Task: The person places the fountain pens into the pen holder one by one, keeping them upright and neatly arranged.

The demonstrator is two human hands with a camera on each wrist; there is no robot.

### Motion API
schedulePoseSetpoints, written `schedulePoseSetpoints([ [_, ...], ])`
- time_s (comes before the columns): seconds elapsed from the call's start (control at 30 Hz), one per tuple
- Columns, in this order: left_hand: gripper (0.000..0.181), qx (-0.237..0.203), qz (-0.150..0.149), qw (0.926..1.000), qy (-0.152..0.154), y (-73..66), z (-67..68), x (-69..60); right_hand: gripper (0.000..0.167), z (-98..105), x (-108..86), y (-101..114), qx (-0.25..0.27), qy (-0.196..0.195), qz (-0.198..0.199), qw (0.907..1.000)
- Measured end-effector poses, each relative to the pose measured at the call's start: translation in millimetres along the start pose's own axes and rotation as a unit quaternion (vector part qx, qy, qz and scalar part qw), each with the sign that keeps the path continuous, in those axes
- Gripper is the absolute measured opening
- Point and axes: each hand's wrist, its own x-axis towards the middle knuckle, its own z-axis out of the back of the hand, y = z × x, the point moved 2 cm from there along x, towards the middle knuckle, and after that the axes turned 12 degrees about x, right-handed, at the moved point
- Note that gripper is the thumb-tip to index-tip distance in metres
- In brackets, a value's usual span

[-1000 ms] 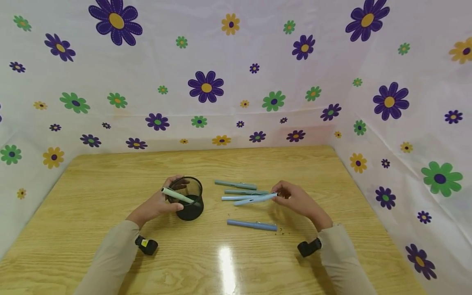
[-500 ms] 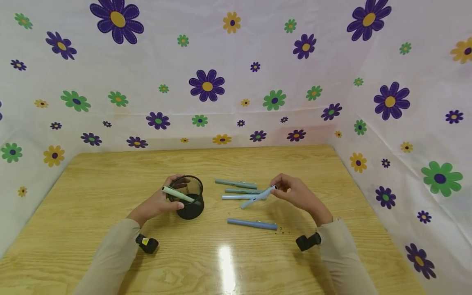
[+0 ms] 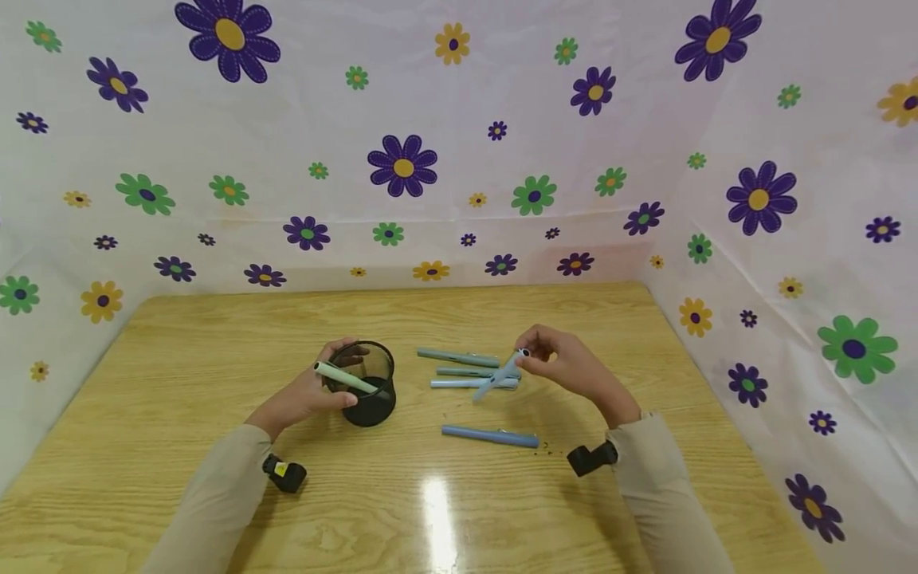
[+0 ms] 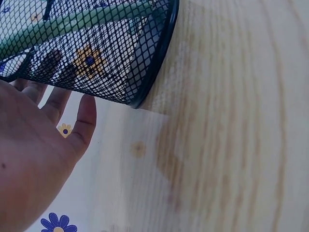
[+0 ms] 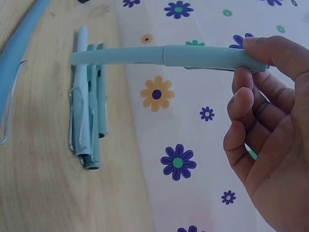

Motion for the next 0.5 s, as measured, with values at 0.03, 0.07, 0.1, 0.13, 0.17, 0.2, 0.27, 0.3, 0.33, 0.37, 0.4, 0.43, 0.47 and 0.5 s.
schedulePoseSetpoints([
  [0.03,0.09,-0.001,0.001,1.0,0.0,-0.2,0.2,0.0,0.008,0.5,1.4,2.4,-0.003,0.001,0.003,1.0],
  [0.07,0.091,0.001,0.0,1.0,0.0,-0.1,0.6,-0.1,0.008,1.0,2.8,4.6,-0.004,0.002,0.005,1.0],
  [0.1,0.091,0.0,0.0,1.0,-0.001,-0.3,0.7,0.0,0.008,1.5,4.0,6.8,-0.005,0.003,0.006,1.0],
  [0.13,0.091,0.001,0.0,1.0,0.0,-0.4,0.8,0.2,0.008,2.0,5.3,8.7,-0.008,0.003,0.006,0.9999],
  [0.17,0.091,0.0,-0.001,1.0,0.0,-0.5,0.9,0.4,0.009,2.4,6.4,10.9,-0.01,0.002,0.006,0.9999],
  [0.2,0.091,-0.001,-0.001,1.0,0.0,-0.6,0.8,0.4,0.009,2.9,7.6,13.1,-0.013,0.002,0.004,0.9999],
  [0.27,0.09,-0.003,-0.001,1.0,-0.001,-0.7,0.7,0.5,0.009,3.5,9.9,17.1,-0.018,0.001,0.001,0.9998],
  [0.3,0.09,-0.004,-0.001,1.0,-0.001,-0.7,0.6,0.5,0.009,3.6,11.3,18.9,-0.021,0.0,0.0,0.9998],
  [0.33,0.09,-0.006,0.0,1.0,0.0,-0.6,0.5,0.3,0.009,3.7,12.8,20.8,-0.023,-0.001,0.0,0.9997],
  [0.37,0.09,-0.01,0.003,0.9999,0.001,-0.5,0.4,0.1,0.009,3.8,14.3,22.7,-0.025,-0.002,0.001,0.9997],
  [0.4,0.09,-0.012,0.005,0.9999,0.002,-0.4,0.3,-0.1,0.009,3.9,15.7,24.8,-0.027,-0.003,0.001,0.9996],
  [0.43,0.09,-0.013,0.006,0.9999,0.003,-0.5,0.2,-0.1,0.009,4.0,16.9,26.7,-0.028,-0.003,0.002,0.9996],
  [0.47,0.09,-0.011,0.006,0.9999,0.003,-0.4,0.2,0.0,0.009,4.0,18.2,28.3,-0.029,-0.003,0.004,0.9996],
  [0.5,0.09,-0.011,0.005,0.9999,0.003,-0.6,0.3,0.1,0.009,3.9,19.6,29.7,-0.029,-0.003,0.005,0.9996],
])
